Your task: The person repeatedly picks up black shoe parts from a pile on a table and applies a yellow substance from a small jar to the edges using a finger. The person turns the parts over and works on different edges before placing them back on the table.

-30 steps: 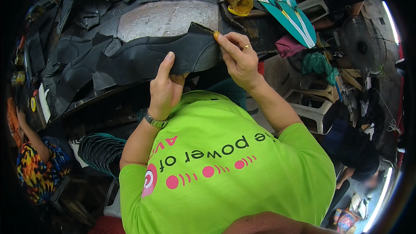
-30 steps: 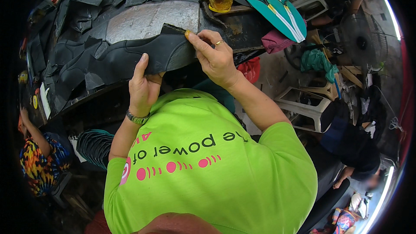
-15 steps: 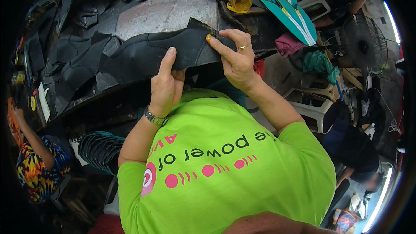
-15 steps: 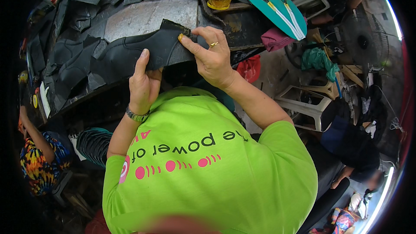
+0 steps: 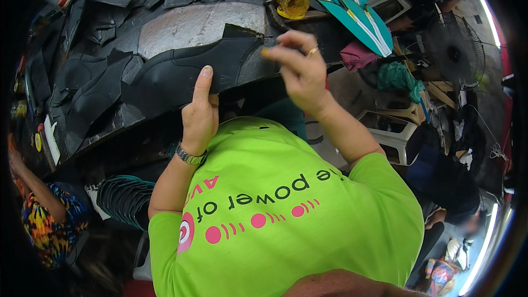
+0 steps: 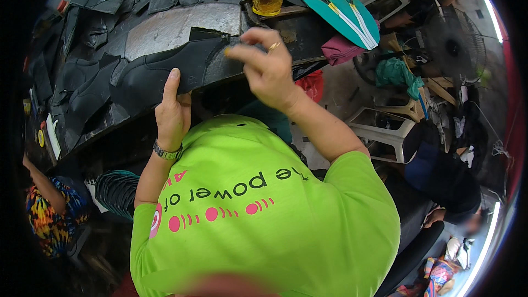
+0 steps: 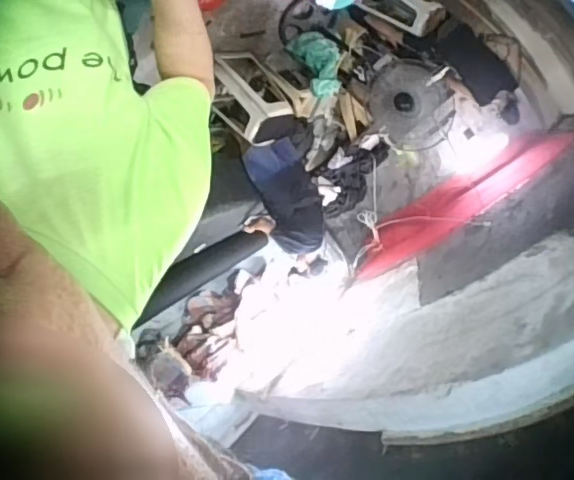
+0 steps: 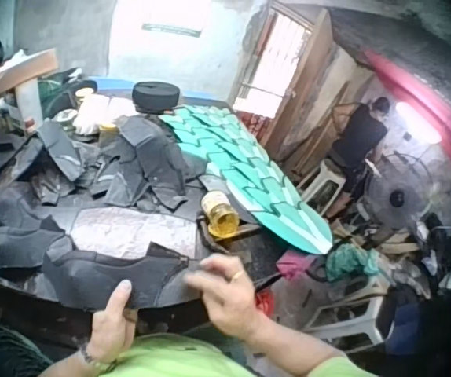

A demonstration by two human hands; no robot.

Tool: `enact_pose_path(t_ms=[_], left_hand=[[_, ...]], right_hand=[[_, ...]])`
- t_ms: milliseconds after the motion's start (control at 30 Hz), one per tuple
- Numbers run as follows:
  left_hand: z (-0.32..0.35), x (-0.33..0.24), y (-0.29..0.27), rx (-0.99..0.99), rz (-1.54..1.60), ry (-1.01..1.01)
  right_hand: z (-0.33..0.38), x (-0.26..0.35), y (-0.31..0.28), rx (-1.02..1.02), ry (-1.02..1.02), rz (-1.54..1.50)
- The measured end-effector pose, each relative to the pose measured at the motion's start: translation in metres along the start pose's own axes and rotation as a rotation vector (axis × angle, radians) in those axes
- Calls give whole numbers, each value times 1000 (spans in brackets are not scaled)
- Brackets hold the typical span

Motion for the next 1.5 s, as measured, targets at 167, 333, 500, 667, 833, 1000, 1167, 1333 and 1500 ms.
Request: enact_pose_path(t_ms=[167, 333, 500, 667, 833, 1000, 1167, 1333, 1500], left_hand=[[-2, -1, -8, -44, 20, 58], [-2, 1, 5, 80, 41, 57], [-3, -2, 3, 31, 30, 57], [-4, -1, 6, 68, 54, 54], [-4, -2, 12, 96, 20, 66], [-8, 2, 9, 116, 31, 57], [-16, 0, -11, 36, -269, 215], [-12, -2, -11, 21, -484, 342], [-11, 11, -15, -38, 16, 15]], right_hand=[[-6, -68, -11, 278, 194, 462], [-5, -102, -4, 478, 250, 659], [-8, -96, -4, 470, 308, 620], [2, -63, -3, 321, 405, 118], [17, -24, 24, 68, 412, -422], [27, -17, 36, 106, 394, -240], [22, -1, 42, 224, 220, -59], [17, 18, 45, 270, 1, 79], [18, 33, 46, 288, -135, 108]])
Point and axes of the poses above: each hand's wrist, its own z-axis away from the middle knuckle, its own y-axis out of the palm, x = y × z, the point moved 10 cm from there along -z, towards the middle knuckle, and after that the axes turned 15 degrees about -y, right-handed, at the moved point
